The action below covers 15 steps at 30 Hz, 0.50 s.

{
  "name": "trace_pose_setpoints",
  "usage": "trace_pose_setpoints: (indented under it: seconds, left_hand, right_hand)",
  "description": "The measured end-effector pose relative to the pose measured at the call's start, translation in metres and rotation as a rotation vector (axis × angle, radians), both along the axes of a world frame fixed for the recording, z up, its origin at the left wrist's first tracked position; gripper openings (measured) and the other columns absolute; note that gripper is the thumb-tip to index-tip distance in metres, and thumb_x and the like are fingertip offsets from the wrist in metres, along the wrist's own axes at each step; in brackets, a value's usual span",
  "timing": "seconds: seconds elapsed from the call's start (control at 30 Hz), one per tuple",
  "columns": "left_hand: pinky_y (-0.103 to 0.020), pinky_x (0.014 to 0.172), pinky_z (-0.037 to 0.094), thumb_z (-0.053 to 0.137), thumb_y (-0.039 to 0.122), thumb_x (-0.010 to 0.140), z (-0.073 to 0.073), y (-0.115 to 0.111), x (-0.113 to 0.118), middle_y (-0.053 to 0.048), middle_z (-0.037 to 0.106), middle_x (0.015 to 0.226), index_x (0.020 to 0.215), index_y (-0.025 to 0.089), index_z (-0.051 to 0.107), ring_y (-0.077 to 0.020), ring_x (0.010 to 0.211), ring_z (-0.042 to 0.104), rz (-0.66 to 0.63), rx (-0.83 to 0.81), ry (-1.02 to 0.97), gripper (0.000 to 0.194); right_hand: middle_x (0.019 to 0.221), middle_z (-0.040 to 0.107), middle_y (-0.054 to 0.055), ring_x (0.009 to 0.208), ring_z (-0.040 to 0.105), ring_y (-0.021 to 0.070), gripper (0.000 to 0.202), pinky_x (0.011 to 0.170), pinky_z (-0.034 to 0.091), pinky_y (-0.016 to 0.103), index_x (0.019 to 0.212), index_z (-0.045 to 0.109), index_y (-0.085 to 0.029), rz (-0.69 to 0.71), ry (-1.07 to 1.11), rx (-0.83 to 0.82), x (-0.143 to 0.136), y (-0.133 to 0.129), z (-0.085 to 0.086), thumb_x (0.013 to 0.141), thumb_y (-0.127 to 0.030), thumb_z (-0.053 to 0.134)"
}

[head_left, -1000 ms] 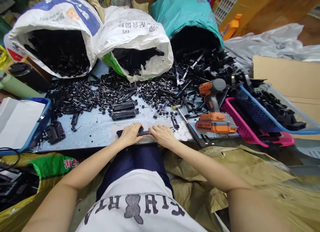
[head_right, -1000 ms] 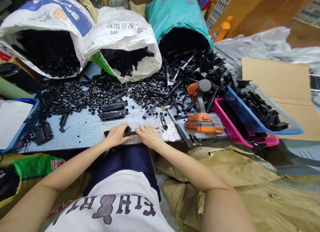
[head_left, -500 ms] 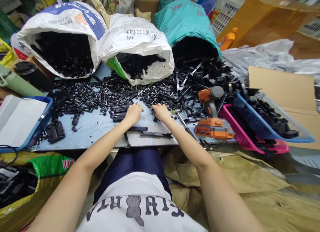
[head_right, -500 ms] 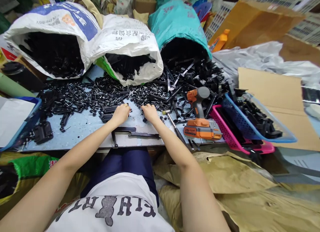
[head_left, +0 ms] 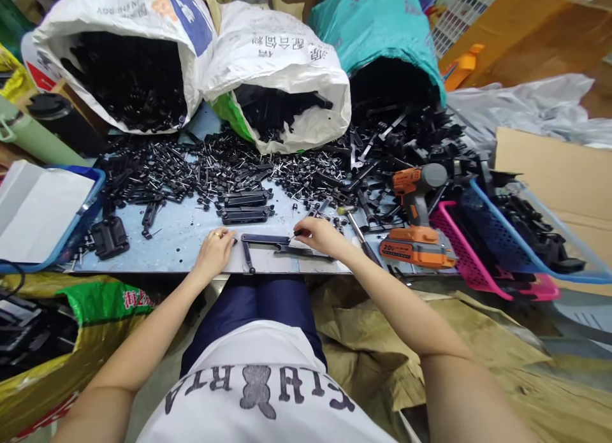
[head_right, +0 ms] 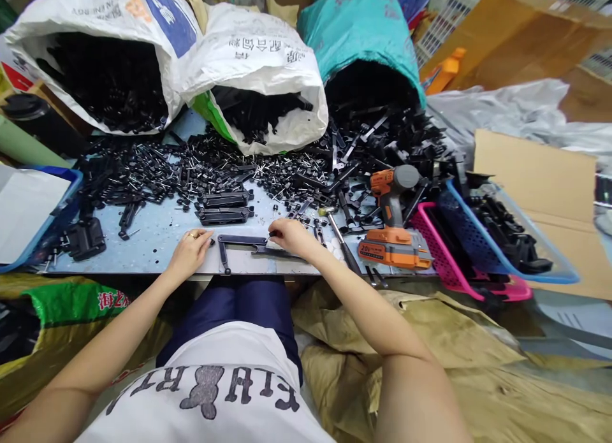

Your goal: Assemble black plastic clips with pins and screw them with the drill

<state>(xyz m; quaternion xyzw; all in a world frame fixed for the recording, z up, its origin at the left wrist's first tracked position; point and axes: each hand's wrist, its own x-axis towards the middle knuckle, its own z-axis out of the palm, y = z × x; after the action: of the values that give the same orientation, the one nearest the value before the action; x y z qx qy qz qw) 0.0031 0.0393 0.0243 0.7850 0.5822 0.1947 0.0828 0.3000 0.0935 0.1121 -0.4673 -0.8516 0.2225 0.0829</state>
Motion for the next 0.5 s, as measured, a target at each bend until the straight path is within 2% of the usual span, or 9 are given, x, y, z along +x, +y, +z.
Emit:
trace_pose_setpoints:
  seconds: [0.17,0.23,0.3,0.37,0.43,0.5]
  left_hand:
    - [-0.040,0.080,0.046,0.040,0.024,0.089,0.004,-0.011,0.004,-0.014,0.058,0.098,0.116,0.016,0.057,-0.0263,0.089,0.053,-0.011,-0.026,0.110,0.033]
    - [-0.041,0.079,0.047,0.040,0.024,0.088,0.005,-0.009,0.007,-0.015,0.058,0.096,0.109,0.014,0.060,-0.0274,0.090,0.054,0.019,-0.036,0.123,0.030]
    - [-0.042,0.080,0.048,0.041,0.022,0.087,0.004,-0.004,0.010,-0.014,0.059,0.091,0.100,0.014,0.061,-0.0270,0.089,0.056,0.061,-0.055,0.049,0.025]
    - [-0.041,0.080,0.049,0.043,0.021,0.086,0.003,0.002,0.014,-0.011,0.060,0.090,0.097,0.016,0.060,-0.0236,0.083,0.060,0.143,-0.060,-0.159,0.022]
    - [-0.037,0.076,0.053,0.044,0.025,0.087,0.002,0.006,0.019,-0.008,0.060,0.092,0.102,0.017,0.057,-0.0185,0.075,0.063,0.214,-0.067,-0.480,0.022]
    - [-0.033,0.072,0.055,0.044,0.032,0.088,0.002,0.009,0.027,-0.005,0.059,0.092,0.106,0.018,0.052,-0.0153,0.073,0.066,0.225,-0.095,-0.801,0.024]
  right_hand:
    - [0.088,0.064,0.009,0.077,0.060,0.0165,0.011,0.066,0.038,0.024,0.088,0.064,-0.014,0.100,-0.273,0.110,-0.022,-0.006,0.009,0.084,-0.015,0.053]
    - [0.088,0.064,0.010,0.075,0.060,0.0166,0.014,0.063,0.036,0.024,0.088,0.063,-0.014,0.177,-0.367,0.119,-0.029,-0.008,0.011,0.085,-0.012,0.050]
    - [0.087,0.064,0.009,0.074,0.061,0.0164,0.016,0.062,0.035,0.024,0.088,0.064,-0.014,0.256,-0.409,0.099,-0.033,-0.008,0.013,0.085,-0.011,0.049]
    - [0.089,0.065,0.008,0.076,0.061,0.0166,0.015,0.063,0.035,0.024,0.089,0.065,-0.015,0.264,-0.398,0.079,-0.033,-0.008,0.012,0.085,-0.013,0.050]
    - [0.091,0.066,0.008,0.077,0.062,0.0170,0.015,0.065,0.037,0.024,0.090,0.066,-0.016,0.206,-0.362,0.073,-0.031,-0.007,0.009,0.086,-0.016,0.051]
    - [0.093,0.066,0.008,0.079,0.062,0.0173,0.016,0.067,0.038,0.025,0.092,0.066,-0.016,0.148,-0.309,0.073,-0.028,-0.006,0.005,0.086,-0.018,0.052]
